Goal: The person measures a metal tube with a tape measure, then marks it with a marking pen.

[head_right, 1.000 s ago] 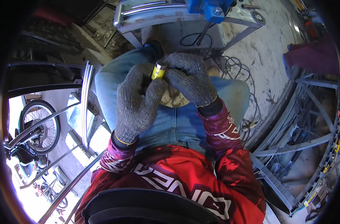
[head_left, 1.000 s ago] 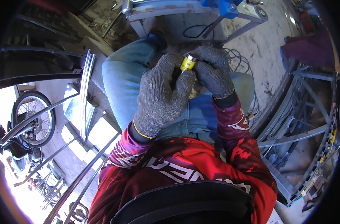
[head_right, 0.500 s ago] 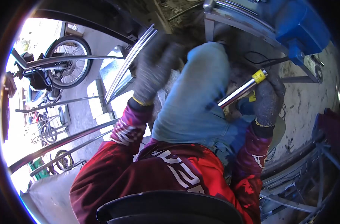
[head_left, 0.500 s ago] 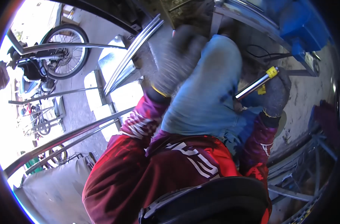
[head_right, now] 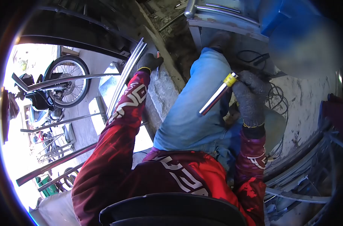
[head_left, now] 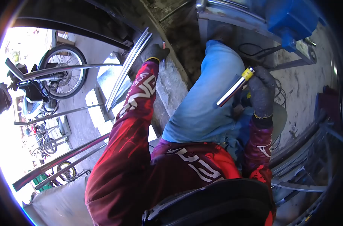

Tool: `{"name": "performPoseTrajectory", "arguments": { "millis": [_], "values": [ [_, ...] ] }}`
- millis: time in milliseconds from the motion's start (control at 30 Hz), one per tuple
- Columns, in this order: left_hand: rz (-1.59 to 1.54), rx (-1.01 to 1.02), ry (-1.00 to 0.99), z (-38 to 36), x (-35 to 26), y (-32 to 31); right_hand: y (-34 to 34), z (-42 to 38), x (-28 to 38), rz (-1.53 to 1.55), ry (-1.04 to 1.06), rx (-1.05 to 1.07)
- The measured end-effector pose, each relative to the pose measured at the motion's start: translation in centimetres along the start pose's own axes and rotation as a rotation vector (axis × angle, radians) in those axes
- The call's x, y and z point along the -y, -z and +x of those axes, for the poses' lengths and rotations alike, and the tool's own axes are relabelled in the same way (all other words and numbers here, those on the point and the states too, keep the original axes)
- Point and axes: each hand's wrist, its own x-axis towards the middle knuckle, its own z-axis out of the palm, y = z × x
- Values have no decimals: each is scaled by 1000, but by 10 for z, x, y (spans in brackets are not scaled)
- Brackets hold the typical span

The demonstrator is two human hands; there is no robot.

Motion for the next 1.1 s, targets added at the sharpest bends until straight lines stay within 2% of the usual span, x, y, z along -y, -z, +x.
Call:
{"name": "performPoseTrajectory", "arguments": {
  "millis": [33, 67, 133, 200, 267, 300, 433, 500, 533, 567, 600, 633, 700, 767, 800, 833, 900, 967, 1000, 1033, 1067, 1100],
  "values": [
    [23, 29, 24, 8, -1, 1, 1, 1, -1, 1, 1, -7],
    [3, 178, 88, 17, -3, 8, 2, 2, -2, -40, 50, -8],
    [54, 202, 31, 20, 0, 10, 4, 3, -3, -75, 95, -17],
    [102, 227, -25, 15, -2, 18, 10, 5, 1, -190, 92, 91],
    [126, 84, -108, 10, 3, 18, 11, 3, -6, -280, 142, 79],
    [126, 90, -105, 10, 6, 18, 11, 2, -8, -370, 198, 70],
    [-65, -2, -89, 21, 18, 24, -4, 2, 3, -205, 191, -18],
    [-139, -189, -116, 34, 34, 14, -7, 1, -5, -293, 312, -98],
    [-213, -257, -170, 42, 42, 9, -3, 2, -5, -297, 313, -97],
    [-217, -254, -170, 41, 43, 12, 2, 4, -5, -215, 150, -15],
    [-321, -262, -144, 40, 42, 14, 7, 4, -3, -133, -15, 61],
    [-425, -263, -122, 40, 39, 16, 5, 3, -5, -143, -21, 50],
    [-705, -390, -264, 40, 35, 26, -9, 3, 1, -356, 383, -38],
    [-1099, -280, -236, -6, 0, 69, -4, 8, 17, -93, 45, 105],
    [-1198, -308, -255, -34, -23, 85, -9, 7, 13, -139, 176, 31],
    [-1293, -345, -264, -60, -42, 98, -3, 10, 10, -115, 149, 113],
    [-1473, -345, -427, -109, -76, 110, -12, 8, 3, -38, 208, 12],
    [-1489, -217, -551, -155, -96, 120, -14, 6, -1, -61, 216, -22],
    [-837, -624, -785, -172, -113, 128, -14, 6, -2, -84, 235, -32],
    [-126, -964, -939, -186, -127, 133, -14, 5, -1, -87, 233, -39],
    [-169, -916, -982, -195, -135, 133, -14, 5, -1, -95, 211, -20],
    [-175, -997, -992, -202, -144, 128, -13, 5, 0, -103, 191, -3]
  ]
}}
